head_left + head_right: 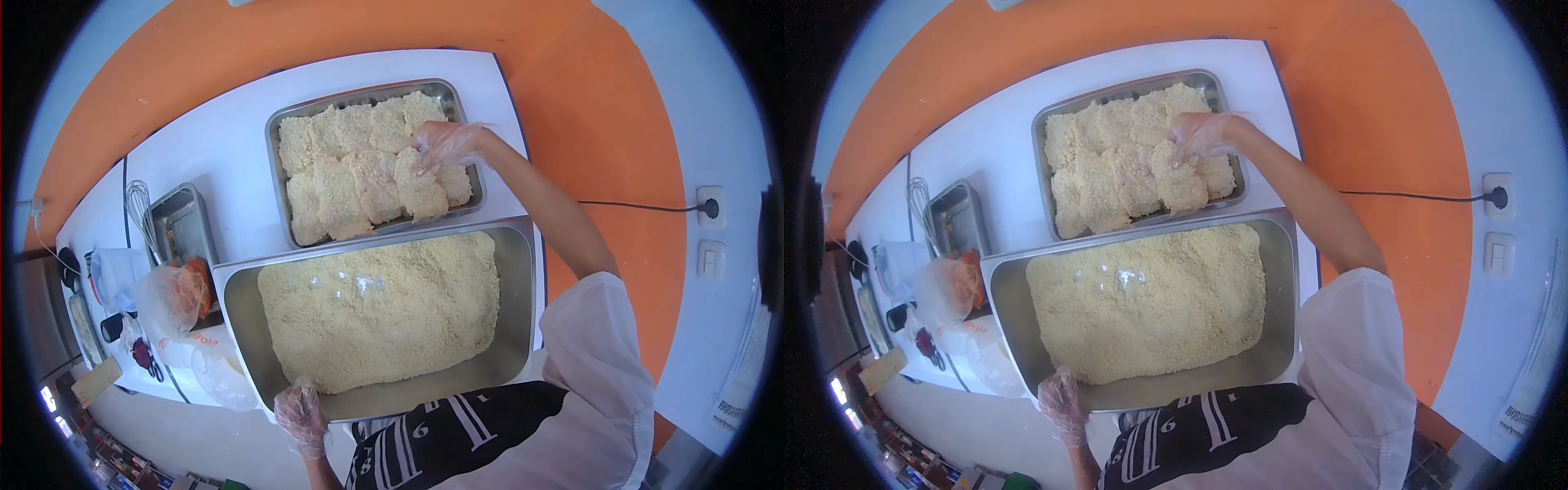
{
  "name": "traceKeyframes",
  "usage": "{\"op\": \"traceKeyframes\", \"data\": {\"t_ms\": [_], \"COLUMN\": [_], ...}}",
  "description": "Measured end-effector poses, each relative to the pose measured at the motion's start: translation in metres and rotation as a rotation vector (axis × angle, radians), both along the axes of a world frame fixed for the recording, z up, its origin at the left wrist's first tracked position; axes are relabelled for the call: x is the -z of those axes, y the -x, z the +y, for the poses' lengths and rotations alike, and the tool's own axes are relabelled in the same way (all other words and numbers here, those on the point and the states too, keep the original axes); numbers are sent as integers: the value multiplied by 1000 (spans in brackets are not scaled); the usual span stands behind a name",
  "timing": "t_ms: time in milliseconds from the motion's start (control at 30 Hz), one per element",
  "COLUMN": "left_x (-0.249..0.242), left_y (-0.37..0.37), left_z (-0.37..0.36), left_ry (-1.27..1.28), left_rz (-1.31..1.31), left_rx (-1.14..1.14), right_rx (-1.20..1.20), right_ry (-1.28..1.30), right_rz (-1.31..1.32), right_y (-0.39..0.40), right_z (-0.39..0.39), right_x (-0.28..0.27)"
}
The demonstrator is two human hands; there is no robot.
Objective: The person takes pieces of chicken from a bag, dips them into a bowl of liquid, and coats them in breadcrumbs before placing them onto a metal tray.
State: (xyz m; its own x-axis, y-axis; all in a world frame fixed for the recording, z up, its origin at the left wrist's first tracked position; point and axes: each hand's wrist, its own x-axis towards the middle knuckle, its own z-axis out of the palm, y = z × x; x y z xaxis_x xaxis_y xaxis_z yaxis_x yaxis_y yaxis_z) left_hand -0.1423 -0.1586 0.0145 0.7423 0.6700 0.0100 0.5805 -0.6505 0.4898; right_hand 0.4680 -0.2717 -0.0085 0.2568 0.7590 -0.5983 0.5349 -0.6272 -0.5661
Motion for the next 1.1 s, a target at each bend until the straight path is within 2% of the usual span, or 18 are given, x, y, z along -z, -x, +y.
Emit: {"op": "traceKeyframes", "data": {"t_ms": [167, 233, 267, 433, 667, 733, 767, 833, 867, 933, 967, 1033, 1067, 1100], "left_x": [-3, -2, -3, -2, -3, -3, -4, -5, -4, -4, -5, 1, 1, -5], "left_y": [0, -1, -1, 0, -2, -3, -3, -1, 2, 3, 1, 5, 9, 0], "left_z": [-1, -2, -2, 0, -3, -3, -3, -2, 0, 2, 2, 2, 2, 3], "left_ry": [46, 33, 60, 62, 82, 98, 85, 75, 76, 85, 52, -49, -42, 69], "left_rz": [18, 21, 10, 7, 27, 10, 16, 29, 41, 72, 74, 95, 105, 96], "left_rx": [-23, -16, -22, 5, -77, -94, -78, -64, -40, -12, -9, 58, 66, 32], "right_rx": [29, 226, 231, 188, 88, -69, -72, -18, -18, 8, 17, -148, -141, -95], "right_ry": [-57, -115, -112, -98, -20, -67, -66, -362, -360, -555, -541, -533, -525, -457], "right_rz": [51, 248, 248, 71, -39, -251, -247, -537, -529, -723, -703, -606, -598, -553], "right_y": [-9, -5, -3, 3, 7, 11, 15, 24, 29, 46, 52, 60, 63, 64], "right_z": [-5, -10, -10, -9, -1, 3, 1, -6, -6, -5, -7, -12, -14, -6], "right_x": [23, 21, 20, 20, 1, -8, -6, 0, 3, 10, 19, 31, 29, 6]}}
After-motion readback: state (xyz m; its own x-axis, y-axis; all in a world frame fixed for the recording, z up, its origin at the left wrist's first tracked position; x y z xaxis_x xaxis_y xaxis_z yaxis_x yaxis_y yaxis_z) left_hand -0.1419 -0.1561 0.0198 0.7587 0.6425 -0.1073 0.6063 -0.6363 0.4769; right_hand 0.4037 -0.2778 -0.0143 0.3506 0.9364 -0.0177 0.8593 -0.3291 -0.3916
